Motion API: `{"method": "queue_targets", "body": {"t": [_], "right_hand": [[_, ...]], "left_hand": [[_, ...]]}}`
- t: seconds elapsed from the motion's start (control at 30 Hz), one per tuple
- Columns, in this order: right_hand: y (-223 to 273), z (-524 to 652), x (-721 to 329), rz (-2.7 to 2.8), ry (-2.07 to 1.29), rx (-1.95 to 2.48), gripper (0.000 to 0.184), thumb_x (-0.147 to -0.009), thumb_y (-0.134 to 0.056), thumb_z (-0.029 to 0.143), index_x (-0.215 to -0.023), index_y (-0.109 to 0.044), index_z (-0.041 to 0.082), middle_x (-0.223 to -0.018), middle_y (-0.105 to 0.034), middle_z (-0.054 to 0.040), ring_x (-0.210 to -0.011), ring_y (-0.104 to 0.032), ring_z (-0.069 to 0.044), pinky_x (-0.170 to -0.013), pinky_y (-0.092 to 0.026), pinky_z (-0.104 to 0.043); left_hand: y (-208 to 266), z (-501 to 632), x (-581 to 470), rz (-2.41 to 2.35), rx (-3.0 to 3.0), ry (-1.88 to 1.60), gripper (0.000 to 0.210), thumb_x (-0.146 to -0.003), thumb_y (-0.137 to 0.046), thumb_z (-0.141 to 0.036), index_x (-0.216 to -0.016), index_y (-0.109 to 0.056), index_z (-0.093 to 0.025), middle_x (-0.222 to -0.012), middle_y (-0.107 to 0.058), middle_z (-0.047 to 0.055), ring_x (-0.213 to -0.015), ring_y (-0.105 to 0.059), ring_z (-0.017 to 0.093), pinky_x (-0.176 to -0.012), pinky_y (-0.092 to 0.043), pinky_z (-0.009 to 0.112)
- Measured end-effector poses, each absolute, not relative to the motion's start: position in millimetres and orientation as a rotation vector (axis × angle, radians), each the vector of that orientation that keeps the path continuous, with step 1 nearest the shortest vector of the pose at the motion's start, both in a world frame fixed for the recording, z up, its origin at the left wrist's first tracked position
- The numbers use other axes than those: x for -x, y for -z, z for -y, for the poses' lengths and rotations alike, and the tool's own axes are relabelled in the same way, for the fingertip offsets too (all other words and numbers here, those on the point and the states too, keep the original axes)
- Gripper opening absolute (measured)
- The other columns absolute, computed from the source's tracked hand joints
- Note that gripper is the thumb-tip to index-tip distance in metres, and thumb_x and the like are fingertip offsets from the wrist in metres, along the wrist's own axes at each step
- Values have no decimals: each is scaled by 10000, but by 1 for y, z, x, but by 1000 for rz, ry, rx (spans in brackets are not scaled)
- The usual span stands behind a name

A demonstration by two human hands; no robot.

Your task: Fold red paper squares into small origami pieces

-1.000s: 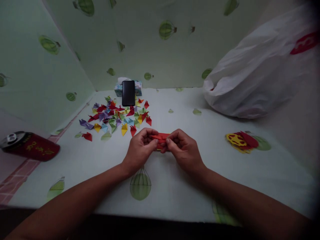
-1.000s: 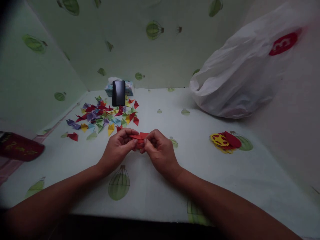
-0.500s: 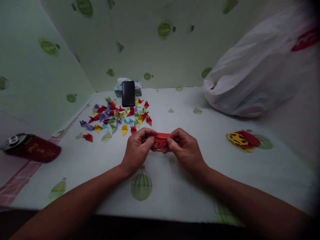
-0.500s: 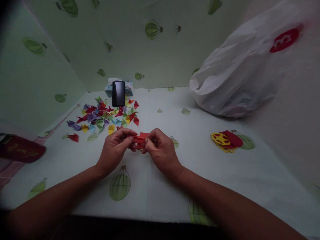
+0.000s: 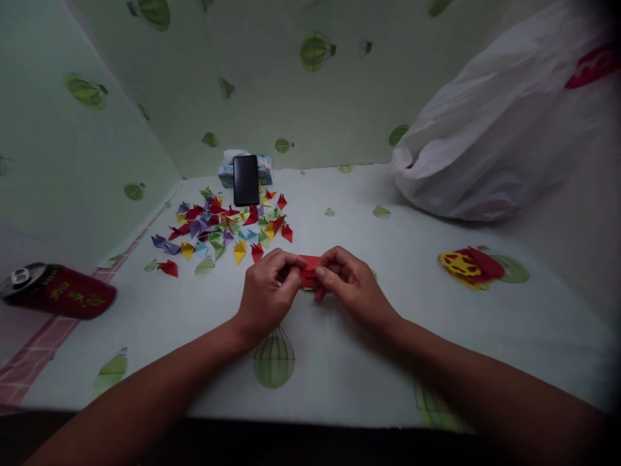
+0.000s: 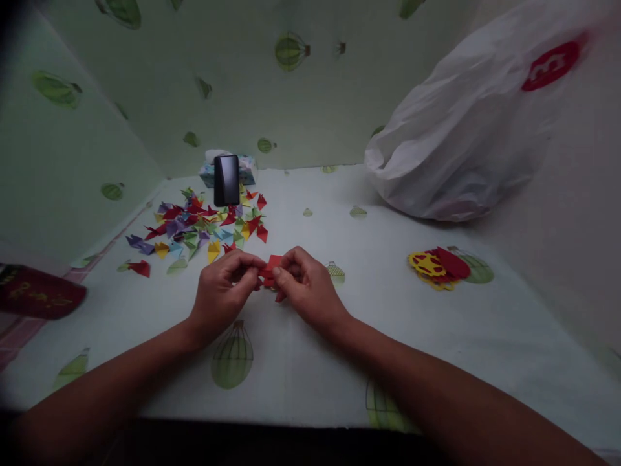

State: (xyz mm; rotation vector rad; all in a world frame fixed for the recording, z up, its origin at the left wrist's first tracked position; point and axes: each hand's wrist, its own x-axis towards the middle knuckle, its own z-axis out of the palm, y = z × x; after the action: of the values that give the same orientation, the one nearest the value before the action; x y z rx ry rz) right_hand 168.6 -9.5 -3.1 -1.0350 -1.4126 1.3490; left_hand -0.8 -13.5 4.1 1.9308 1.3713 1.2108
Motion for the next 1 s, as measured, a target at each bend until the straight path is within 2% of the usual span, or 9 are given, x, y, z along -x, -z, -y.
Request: {"method": "queue_targets", "body": {"t": [0.1, 0.17, 0.3, 0.43, 0.63, 0.73, 0.87, 1.0], "right_hand": [[2, 10, -169, 1503, -1312, 1085, 220, -867, -620, 394, -832, -550, 189, -666, -594, 19, -560, -551, -111, -532, -437, -257], [1, 10, -170, 1544, -1270, 1123, 227, -866, -614, 387, -782, -562, 183, -653, -570, 21, -552, -506, -102, -526, -389, -253], [1, 8, -170, 1519, -1334, 1161, 252, -849, -620, 372, -701, -524, 193, -582, -540, 39, -508, -490, -96, -511, -363, -248], [2, 9, -170, 1436, -1384, 1164, 292, -843, -638, 408, -684, -508, 200, -526, -533, 52, -470, -503, -98, -498, -372, -244], [3, 11, -170, 1370, -1428, 1121, 302, -861, -620, 423, -688, -515, 200, -518, -547, 49, -459, -498, -96, -515, -394, -253], [3, 9, -170, 1426, -1412, 1131, 267, -859, -611, 384, -692, -511, 201, -541, -538, 50, -478, -489, -97, -515, -380, -253], [5, 5, -171, 1495, -1267, 1103, 139, -821, -641, 298, -783, -561, 191, -670, -581, 31, -589, -513, -110, -563, -393, -255], [8, 3, -174, 1671, -1140, 1084, 112, -848, -586, 226, -747, -601, 180, -684, -597, 13, -648, -519, -125, -615, -390, -269]], "left_hand": [[-2, 13, 1, -1279, -2214, -1219, 143, -901, -550, -125, -835, -666, -177, -767, -654, 34, -709, -612, 151, -671, -474, 289], [-1, 12, 2, -1225, -2256, -1195, 132, -906, -547, -117, -852, -652, -175, -781, -657, 35, -725, -614, 149, -691, -483, 285], [5, 10, 2, -1211, -2013, -1207, 152, -880, -573, -119, -1011, -615, -183, -920, -684, 42, -772, -645, 135, -718, -530, 260], [8, 10, 0, -1233, -1814, -1219, 217, -845, -624, -162, -1056, -582, -192, -935, -663, 30, -797, -646, 138, -740, -540, 266], [4, 10, -3, -1238, -1543, -1058, 128, -830, -646, -292, -820, -599, -173, -762, -638, 13, -676, -602, 138, -649, -494, 282], [1, 9, -2, -1272, -1506, -1037, 129, -797, -642, -293, -790, -619, -166, -733, -633, 11, -662, -584, 138, -652, -477, 290], [-2, 8, -2, -1328, -1524, -993, 124, -760, -641, -292, -756, -614, -171, -703, -624, 6, -635, -561, 139, -624, -449, 290], [-4, 8, -2, -1345, -1565, -938, 132, -755, -634, -302, -738, -615, -173, -665, -606, -4, -605, -523, 129, -592, -408, 280]]}}
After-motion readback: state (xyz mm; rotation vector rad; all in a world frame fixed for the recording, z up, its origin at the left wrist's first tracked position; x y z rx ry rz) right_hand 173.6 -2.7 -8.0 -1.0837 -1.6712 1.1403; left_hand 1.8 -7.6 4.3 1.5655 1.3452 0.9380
